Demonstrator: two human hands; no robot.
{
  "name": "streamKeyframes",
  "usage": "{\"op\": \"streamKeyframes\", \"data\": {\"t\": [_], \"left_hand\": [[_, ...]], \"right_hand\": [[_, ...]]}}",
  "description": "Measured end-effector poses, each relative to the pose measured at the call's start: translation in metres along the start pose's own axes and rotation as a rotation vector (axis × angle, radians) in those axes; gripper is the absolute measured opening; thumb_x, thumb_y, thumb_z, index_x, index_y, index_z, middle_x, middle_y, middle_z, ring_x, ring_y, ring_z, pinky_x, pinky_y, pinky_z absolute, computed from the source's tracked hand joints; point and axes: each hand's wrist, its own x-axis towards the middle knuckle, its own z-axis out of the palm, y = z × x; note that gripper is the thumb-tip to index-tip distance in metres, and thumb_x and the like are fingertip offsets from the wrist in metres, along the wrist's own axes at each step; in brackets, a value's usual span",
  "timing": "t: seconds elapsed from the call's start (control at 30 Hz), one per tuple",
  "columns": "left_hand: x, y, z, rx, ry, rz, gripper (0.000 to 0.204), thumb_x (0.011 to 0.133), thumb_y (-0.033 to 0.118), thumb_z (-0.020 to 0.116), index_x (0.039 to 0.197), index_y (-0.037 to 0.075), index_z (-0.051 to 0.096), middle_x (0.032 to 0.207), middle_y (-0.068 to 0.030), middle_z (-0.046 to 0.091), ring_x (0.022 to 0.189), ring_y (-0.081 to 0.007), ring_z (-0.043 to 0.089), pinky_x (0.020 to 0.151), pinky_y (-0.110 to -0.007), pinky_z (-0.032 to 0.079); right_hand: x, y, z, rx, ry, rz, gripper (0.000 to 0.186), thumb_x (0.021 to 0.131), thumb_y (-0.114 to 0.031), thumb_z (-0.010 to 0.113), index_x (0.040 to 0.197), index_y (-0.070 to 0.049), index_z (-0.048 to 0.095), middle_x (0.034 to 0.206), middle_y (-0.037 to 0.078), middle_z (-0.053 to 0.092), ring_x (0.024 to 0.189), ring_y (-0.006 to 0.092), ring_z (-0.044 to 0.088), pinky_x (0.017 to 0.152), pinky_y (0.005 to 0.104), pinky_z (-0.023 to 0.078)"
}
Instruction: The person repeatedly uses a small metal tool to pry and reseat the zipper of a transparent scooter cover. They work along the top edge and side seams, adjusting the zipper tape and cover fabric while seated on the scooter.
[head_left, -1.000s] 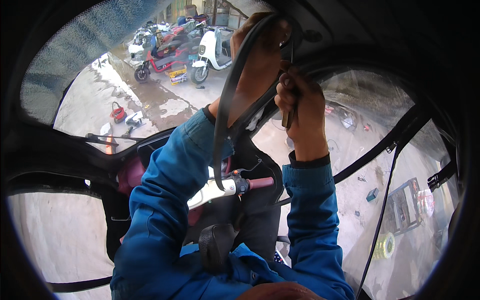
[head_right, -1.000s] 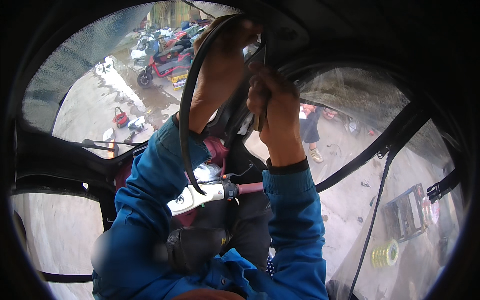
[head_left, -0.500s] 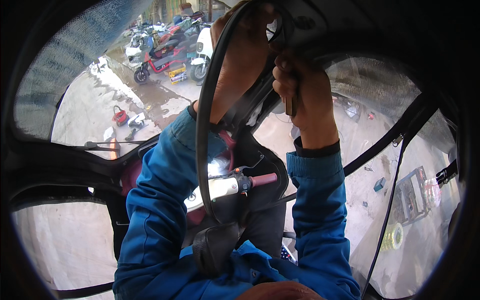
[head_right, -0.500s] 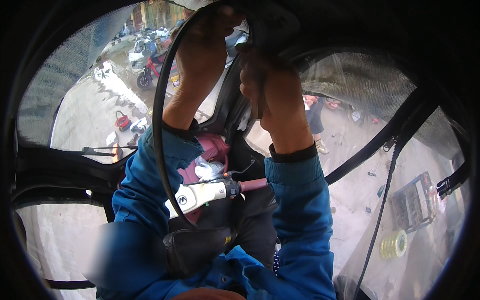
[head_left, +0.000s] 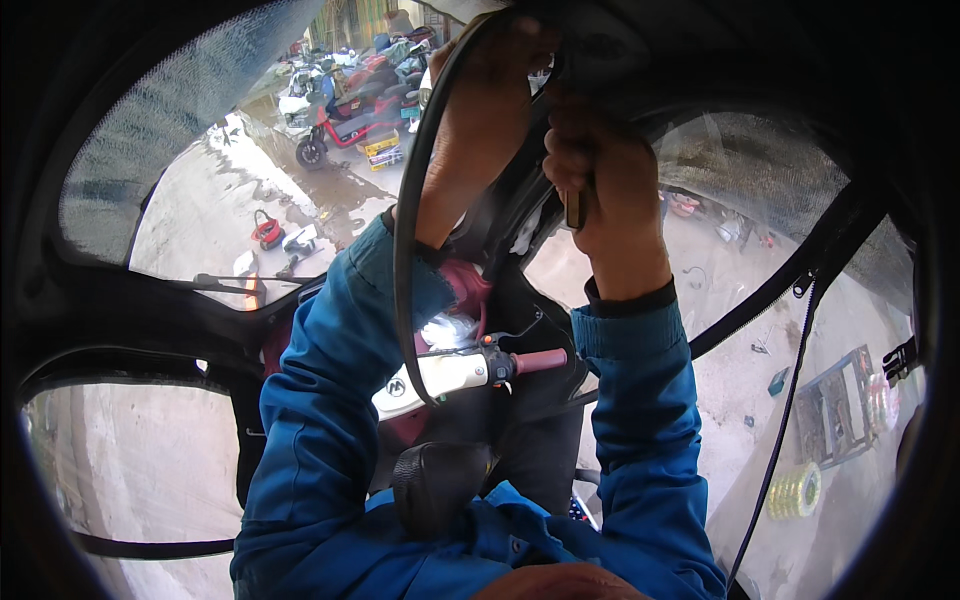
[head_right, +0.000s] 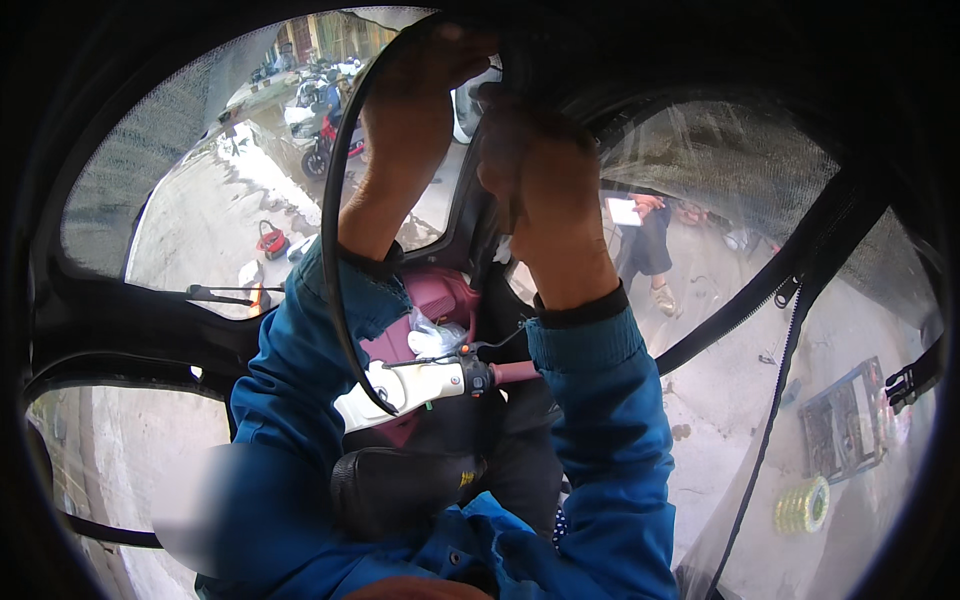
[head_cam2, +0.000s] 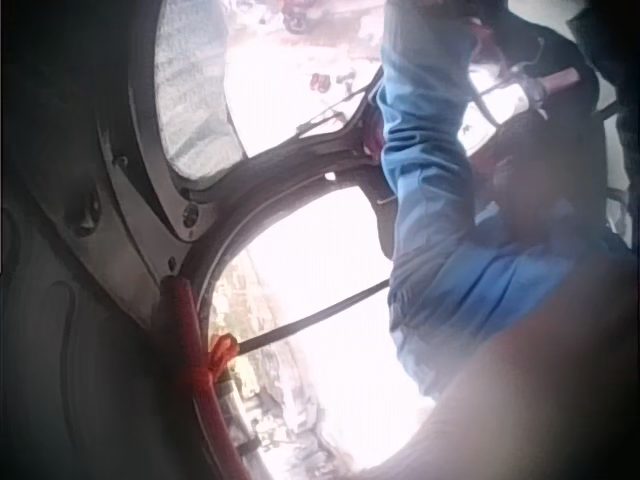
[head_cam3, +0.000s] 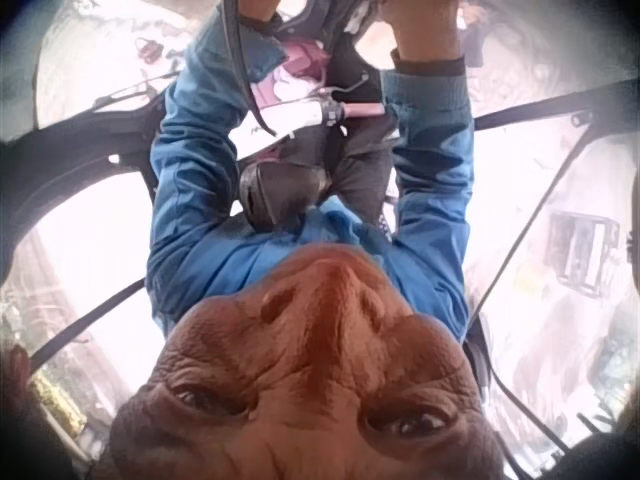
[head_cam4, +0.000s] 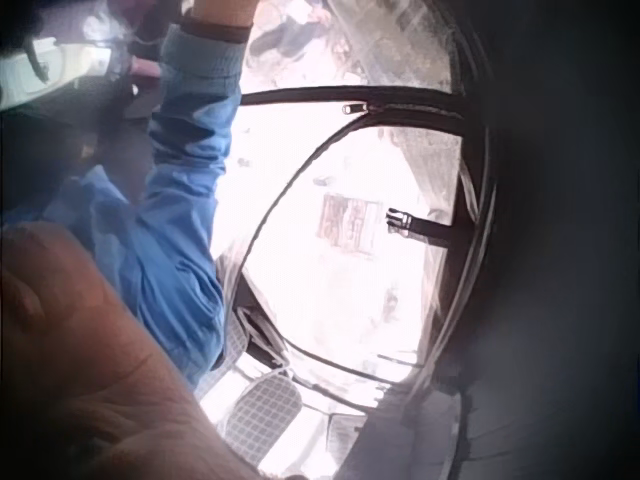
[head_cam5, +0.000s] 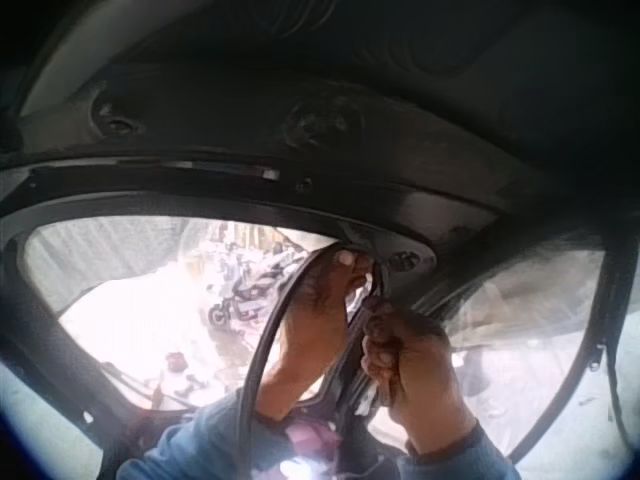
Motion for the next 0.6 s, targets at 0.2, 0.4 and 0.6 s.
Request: {"op": "streamKeyframes", "data": {"t": [0.2,0.4,0.6], "left_hand": [[-0.006,0.021,0.002,0.132,-0.042,0.025,0.028,0.112,0.02,0.06,0.11,-0.006,0.071,0.098,-0.0122,0.078,0.092,-0.0161,0.073,0.086,-0.032,0.059],[0.002,0.033,-0.013,0.172,-0.106,0.069,0.022,0.108,0.014,0.063,0.107,-0.006,0.071,0.09,-0.0171,0.075,0.078,-0.0162,0.067,0.071,-0.035,0.054],[0.006,0.018,-0.036,0.283,-0.251,0.233,0.029,0.112,0.026,0.059,0.111,0.004,0.079,0.091,-0.0158,0.078,0.083,-0.0199,0.078,0.071,-0.03,0.059]], "right_hand": [[-0.011,-0.021,0.001,-0.439,-0.012,-0.052,0.028,0.109,-0.021,0.059,0.119,0.002,0.071,0.073,0.0,0.055,0.05,0.0064,0.041,0.048,0.024,0.031],[-0.026,-0.017,0.006,-0.805,0.088,-0.503,0.012,0.105,-0.008,0.066,0.109,-0.001,0.075,0.07,-0.001,0.06,0.053,0.0026,0.046,0.048,0.0215,0.032],[-0.004,-0.007,0.02,-1.199,0.137,-0.797,0.019,0.106,-0.012,0.067,0.12,-0.002,0.076,0.075,-0.002,0.064,0.062,0.0034,0.054,0.054,0.0213,0.036]]}}
